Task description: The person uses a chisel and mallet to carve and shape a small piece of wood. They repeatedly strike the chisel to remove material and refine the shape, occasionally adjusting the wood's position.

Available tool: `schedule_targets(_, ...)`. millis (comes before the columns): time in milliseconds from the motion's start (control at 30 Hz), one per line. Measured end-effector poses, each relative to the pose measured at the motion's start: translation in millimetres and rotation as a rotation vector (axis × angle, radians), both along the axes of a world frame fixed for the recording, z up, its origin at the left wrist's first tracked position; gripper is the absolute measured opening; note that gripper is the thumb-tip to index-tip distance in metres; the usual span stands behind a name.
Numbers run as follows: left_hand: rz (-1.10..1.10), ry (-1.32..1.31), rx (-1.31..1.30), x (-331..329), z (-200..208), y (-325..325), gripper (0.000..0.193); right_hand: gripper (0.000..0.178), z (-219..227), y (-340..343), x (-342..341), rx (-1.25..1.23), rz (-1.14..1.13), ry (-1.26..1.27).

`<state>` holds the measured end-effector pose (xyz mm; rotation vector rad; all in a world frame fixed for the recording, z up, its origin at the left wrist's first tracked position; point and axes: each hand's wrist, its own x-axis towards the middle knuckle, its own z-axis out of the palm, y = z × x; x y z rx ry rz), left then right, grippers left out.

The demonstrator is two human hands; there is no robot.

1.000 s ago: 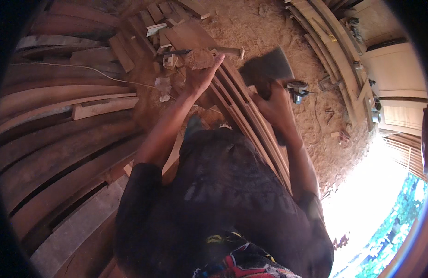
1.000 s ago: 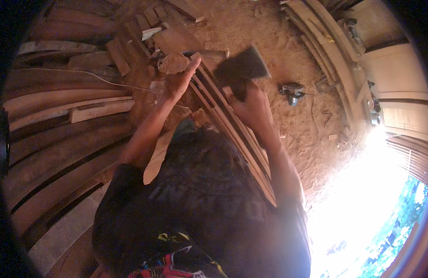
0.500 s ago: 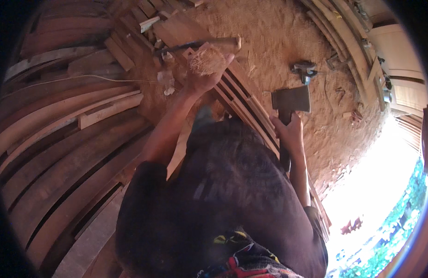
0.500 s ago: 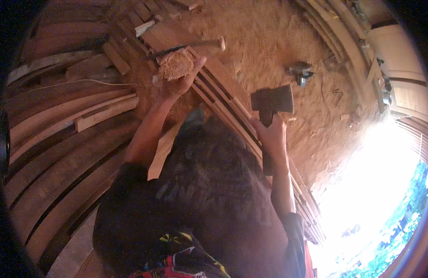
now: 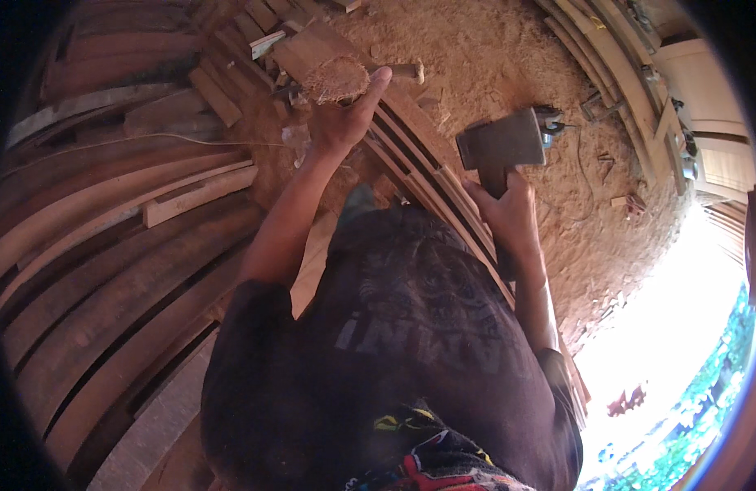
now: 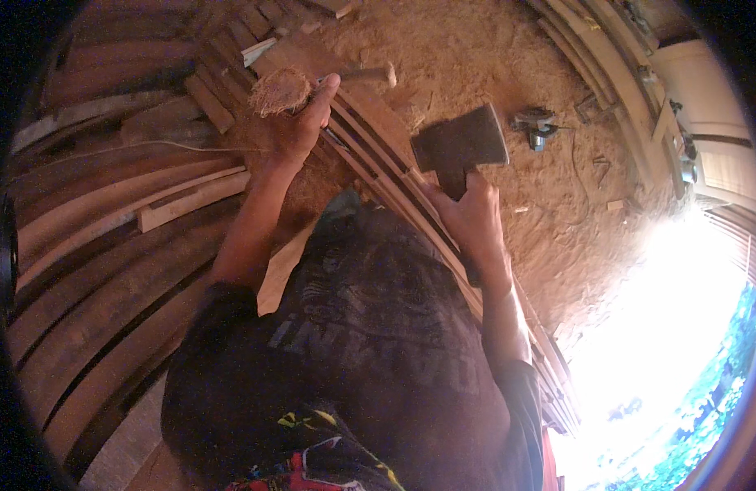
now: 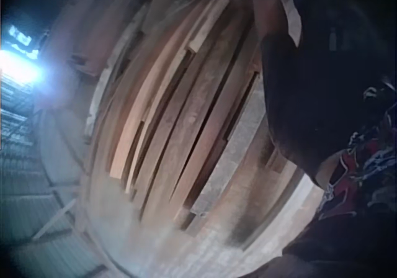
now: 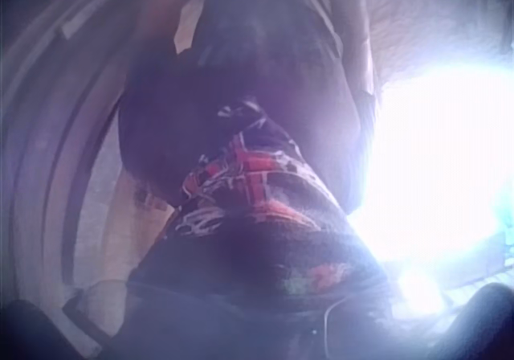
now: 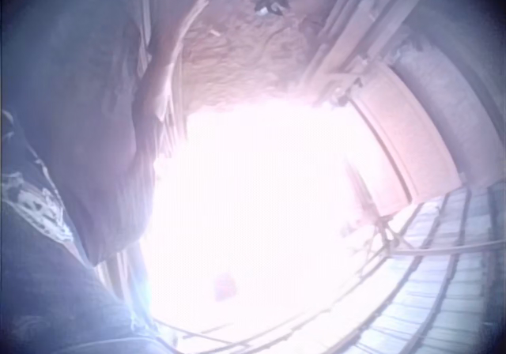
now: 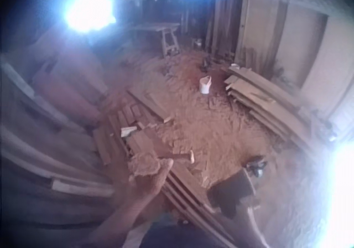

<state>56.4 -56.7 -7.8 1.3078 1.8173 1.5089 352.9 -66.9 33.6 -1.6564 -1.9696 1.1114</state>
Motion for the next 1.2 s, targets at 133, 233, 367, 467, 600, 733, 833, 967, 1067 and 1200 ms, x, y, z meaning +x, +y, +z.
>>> schedule_targets(133, 0.006, -0.037, 0.04, 5.8, 9.5, 0.0, 0.031, 0.04, 47.7, 26.3, -19.2, 0.248, 0.051, 0.105)
schedule_targets(233, 0.01, 0.06, 0.066, 14.1, 19.0, -7.3, 0.032, 0.037, 102.3, 35.5, -46.9, 0.358, 0.041, 0.377)
schedule_targets(367, -0.04, 0.243, -0.089, 7.8, 24.1, -11.7, 0.028, 0.027, 126.9, 32.3, -77.1, 0.473, 0.164, 0.444)
schedule_targets(467, -0.045, 0.621, 0.097, 0.5, -1.1, -18.0, 0.032, 0.018, 91.0, 35.0, -93.5, 0.684, 0.564, 0.024)
schedule_targets(600, -0.026, 0.621, 0.069, 3.9, -34.3, -31.5, 0.033, 0.026, 76.8, 34.3, -104.5, 0.56, 0.567, 0.096)
schedule_targets(733, -0.014, 0.819, 0.069, 11.7, -28.5, -37.5, 0.035, 0.025, 104.6, 32.9, -102.3, 0.563, 0.457, 0.157)
schedule_targets(833, 0.048, 0.93, 0.282, 0.8, -58.9, -25.6, 0.036, 0.025, 105.5, 19.7, -104.5, 0.599, 0.458, 0.052)
schedule_targets(967, 0.072, 0.931, 0.175, -4.5, -82.7, -27.1, 0.035, 0.03, 51.7, 25.7, -104.3, 0.53, 0.544, -0.16)
schedule_targets(1067, 0.172, 0.531, 0.075, -19.9, -65.4, -19.9, 0.027, 0.032, 62.8, 35.3, -92.1, 0.439, 0.517, 0.012)
schedule_targets(1200, -0.032, -0.595, 0.119, -26.0, -12.0, 11.6, 0.02, 0.03, 67.8, 32.3, -68.4, 0.324, 0.323, 0.047)
